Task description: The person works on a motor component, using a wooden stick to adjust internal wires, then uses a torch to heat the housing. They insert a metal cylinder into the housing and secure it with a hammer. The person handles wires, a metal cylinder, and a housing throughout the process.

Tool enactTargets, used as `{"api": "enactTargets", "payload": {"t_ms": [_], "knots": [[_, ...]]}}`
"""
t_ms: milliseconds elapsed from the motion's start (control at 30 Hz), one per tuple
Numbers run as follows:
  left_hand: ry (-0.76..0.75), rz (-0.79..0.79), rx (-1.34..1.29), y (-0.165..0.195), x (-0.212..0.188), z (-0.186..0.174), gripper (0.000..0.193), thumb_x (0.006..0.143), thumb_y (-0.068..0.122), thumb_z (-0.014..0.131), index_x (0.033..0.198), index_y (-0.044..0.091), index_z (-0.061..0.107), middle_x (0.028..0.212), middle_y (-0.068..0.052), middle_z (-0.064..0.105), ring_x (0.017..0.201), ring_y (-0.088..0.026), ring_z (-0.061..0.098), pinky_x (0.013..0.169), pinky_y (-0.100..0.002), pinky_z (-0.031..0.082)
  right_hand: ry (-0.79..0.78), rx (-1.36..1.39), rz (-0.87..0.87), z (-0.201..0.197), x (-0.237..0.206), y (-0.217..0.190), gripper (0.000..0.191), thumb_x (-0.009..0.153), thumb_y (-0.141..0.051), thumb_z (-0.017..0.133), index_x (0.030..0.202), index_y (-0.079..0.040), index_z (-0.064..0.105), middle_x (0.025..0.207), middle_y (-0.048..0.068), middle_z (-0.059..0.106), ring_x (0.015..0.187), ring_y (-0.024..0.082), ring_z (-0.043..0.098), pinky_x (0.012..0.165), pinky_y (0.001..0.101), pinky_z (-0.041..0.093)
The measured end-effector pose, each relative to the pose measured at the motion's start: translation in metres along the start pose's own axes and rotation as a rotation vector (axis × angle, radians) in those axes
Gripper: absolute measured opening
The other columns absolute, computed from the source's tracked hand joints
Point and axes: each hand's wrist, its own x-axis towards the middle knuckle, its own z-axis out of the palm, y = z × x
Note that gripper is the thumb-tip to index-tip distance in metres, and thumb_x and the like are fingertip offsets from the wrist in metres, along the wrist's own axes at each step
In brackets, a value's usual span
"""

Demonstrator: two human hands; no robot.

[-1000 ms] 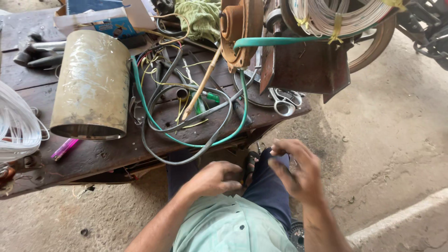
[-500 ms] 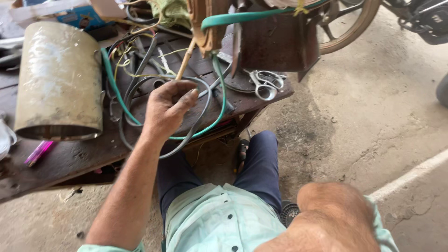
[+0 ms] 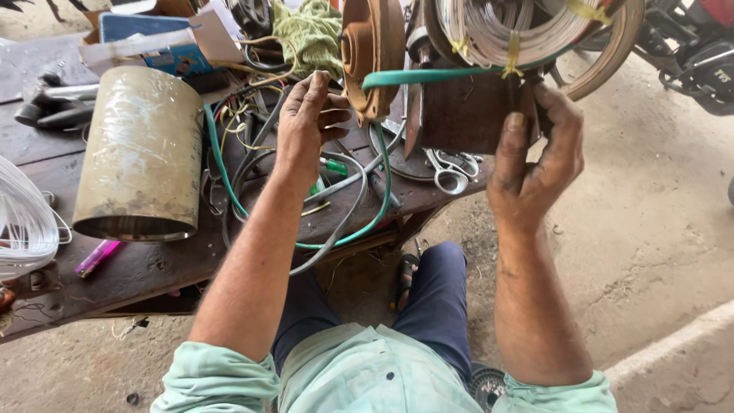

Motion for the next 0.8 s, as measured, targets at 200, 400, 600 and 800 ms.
{"api": "enactTargets", "payload": {"t_ms": [200, 400, 600, 800], "knots": [[0.024, -0.07, -0.01, -0.002, 0.009, -0.011, 0.064, 0.093, 0.053, 0.069, 0.139, 0.011, 0.053, 0.112, -0.005, 0.065, 0.092, -0.015, 0.066, 0.072, -0.031, 0.057, 0.056, 0.266, 0.036, -0.01, 0.018, 0.026, 0.03, 0.114, -0.028, 0.064, 0.125, 0.0, 0.067, 0.118, 0.013, 0.076, 0.108, 0.021, 0.075, 0.097, 0.0334, 0.063], [-0.1, -0.062, 0.051, -0.005, -0.008, -0.004, 0.086, 0.082, 0.043, 0.082, 0.15, 0.009, 0.043, 0.13, -0.007, 0.064, 0.11, -0.017, 0.064, 0.088, -0.035, 0.057, -0.008, 0.58, 0.349, -0.037, 0.047, 0.071, 0.028, 0.111, -0.016, 0.065, 0.127, 0.007, 0.067, 0.118, 0.011, 0.074, 0.105, 0.014, 0.069, 0.099, 0.0302, 0.057], [-0.401, 0.179, -0.049, -0.016, -0.01, 0.039, 0.087, 0.083, 0.028, 0.09, 0.154, 0.004, 0.045, 0.139, -0.01, 0.064, 0.127, -0.021, 0.061, 0.107, -0.038, 0.051, 0.001, 0.655, 0.541, -0.038, 0.053, 0.109, 0.028, 0.109, -0.022, 0.071, 0.116, 0.005, 0.074, 0.106, 0.009, 0.077, 0.092, 0.013, 0.071, 0.087, 0.0275, 0.058], [-0.373, 0.082, -0.399, -0.038, -0.004, 0.063, 0.059, 0.097, 0.034, 0.074, 0.144, 0.004, 0.054, 0.126, -0.012, 0.067, 0.108, -0.023, 0.066, 0.087, -0.039, 0.056, 0.04, 0.66, 0.512, -0.036, 0.05, 0.11, 0.029, 0.109, -0.026, 0.071, 0.111, 0.003, 0.074, 0.103, 0.006, 0.077, 0.09, 0.01, 0.068, 0.084, 0.025, 0.057]]}}
